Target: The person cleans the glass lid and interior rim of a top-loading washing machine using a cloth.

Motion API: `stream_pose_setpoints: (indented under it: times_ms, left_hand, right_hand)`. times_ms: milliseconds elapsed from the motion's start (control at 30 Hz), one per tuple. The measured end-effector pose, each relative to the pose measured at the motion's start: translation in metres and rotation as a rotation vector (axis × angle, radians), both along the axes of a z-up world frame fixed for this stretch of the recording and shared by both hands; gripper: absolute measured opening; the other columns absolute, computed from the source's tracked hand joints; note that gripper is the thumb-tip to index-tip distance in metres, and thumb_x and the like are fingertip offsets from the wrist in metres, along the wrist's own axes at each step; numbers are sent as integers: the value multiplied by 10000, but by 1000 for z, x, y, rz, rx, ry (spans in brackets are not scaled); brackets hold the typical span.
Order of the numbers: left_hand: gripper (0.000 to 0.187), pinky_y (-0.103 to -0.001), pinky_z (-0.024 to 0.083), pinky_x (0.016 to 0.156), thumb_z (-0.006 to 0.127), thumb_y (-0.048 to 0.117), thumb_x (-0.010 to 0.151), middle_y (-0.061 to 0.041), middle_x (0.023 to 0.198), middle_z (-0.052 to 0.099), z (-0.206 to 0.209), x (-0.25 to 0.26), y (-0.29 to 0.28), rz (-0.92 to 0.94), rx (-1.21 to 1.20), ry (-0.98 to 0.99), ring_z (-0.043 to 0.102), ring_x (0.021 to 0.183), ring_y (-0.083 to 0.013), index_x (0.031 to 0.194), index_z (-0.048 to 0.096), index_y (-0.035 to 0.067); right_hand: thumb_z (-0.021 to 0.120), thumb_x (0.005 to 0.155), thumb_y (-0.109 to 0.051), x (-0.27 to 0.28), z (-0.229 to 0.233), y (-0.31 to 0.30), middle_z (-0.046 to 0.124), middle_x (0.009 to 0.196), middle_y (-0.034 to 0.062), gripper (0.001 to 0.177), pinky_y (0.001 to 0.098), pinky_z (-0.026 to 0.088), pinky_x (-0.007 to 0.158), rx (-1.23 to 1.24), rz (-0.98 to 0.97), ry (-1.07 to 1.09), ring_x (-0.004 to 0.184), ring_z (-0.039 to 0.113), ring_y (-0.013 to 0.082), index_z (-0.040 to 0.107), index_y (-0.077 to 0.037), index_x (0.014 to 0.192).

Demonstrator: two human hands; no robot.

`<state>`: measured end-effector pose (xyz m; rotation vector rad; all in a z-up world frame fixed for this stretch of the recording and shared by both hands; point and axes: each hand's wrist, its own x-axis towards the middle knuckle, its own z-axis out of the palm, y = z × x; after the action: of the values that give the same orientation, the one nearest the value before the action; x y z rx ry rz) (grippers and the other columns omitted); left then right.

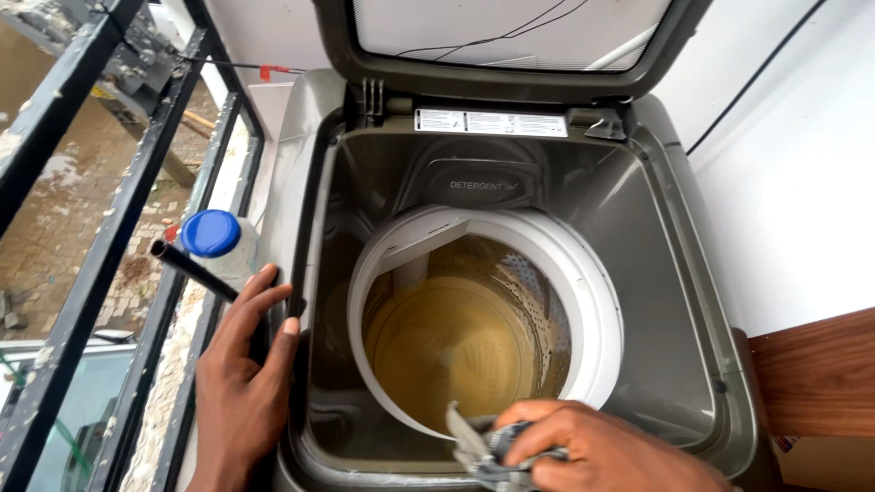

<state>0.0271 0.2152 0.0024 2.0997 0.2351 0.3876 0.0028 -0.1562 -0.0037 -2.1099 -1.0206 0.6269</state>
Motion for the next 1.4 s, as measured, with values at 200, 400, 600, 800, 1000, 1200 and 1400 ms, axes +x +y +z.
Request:
stream_pose_setpoints:
  times_ms: [200, 400, 600, 800, 1000, 1200, 1400]
  left_hand:
    - [314, -430, 403, 1147, 621, 110, 940, -94, 1514, 589, -1, 0, -2, 7, 13, -24, 499, 1460, -274, 1238, 696, 46]
    - [328, -433, 455, 1087, 630, 124, 947, -88, 1515, 593, 0, -1, -4, 34, 27, 8, 530, 1428, -273, 1264, 689, 67]
    - [342, -471, 462, 1091, 651, 162, 946, -56, 1505, 607, -8, 1, -3, 115, 128, 122, 557, 1378, -292, 1278, 702, 100]
    - [337, -483, 455, 1100, 668, 146, 950, -90, 1487, 615, -17, -2, 1, 83, 186, 23, 547, 1391, -311, 1276, 705, 69]
    - [330, -386, 570, 736, 686, 122, 942, -90, 1520, 617, -26, 2, 5, 89, 150, 17, 599, 1334, -294, 1266, 721, 71]
    - [311, -303, 546, 597, 663, 111, 939, -105, 1505, 620, -22, 1, 3, 58, 23, -65, 587, 1349, -260, 1240, 716, 52]
    - [295, -360, 464, 1036, 665, 73, 913, -91, 1444, 654, -8, 1, -1, 46, 39, -98, 591, 1354, -240, 1199, 715, 23]
  right_hand:
    - [629, 922, -201, 12, 54, -8, 625, 1407, 1, 276, 382, 355, 1135, -653, -340, 328, 1391, 480, 178, 850, -148, 1079]
    - [622, 902, -145, -6, 22, 82, 534, 1499, 107, 307, 513, 293, 1145, -138, -96, 19, 1402, 426, 303, 810, -117, 1143]
    - [541, 872, -4, -2, 32, 58, 535, 1503, 5, 368, 433, 296, 1216, -297, -192, 367, 1419, 447, 212, 786, -112, 1125]
    - [620, 876, 38, -13, 38, -30, 506, 1532, -41, 283, 469, 246, 1202, -367, -403, 377, 1432, 418, 192, 818, -125, 996]
    - [628, 852, 36, 7, 71, -56, 441, 1584, -167, 390, 463, 226, 1277, -1116, -319, 86, 1537, 283, 141, 816, -287, 962]
    - [748, 839, -174, 8, 36, -119, 422, 1581, -99, 184, 568, 249, 1200, -1141, -306, -114, 1539, 247, 259, 852, -322, 870]
    - [776, 897, -355, -12, -72, -156, 588, 1494, 33, 196, 573, 365, 1079, -409, -150, -170, 1364, 501, 307, 916, -320, 1030]
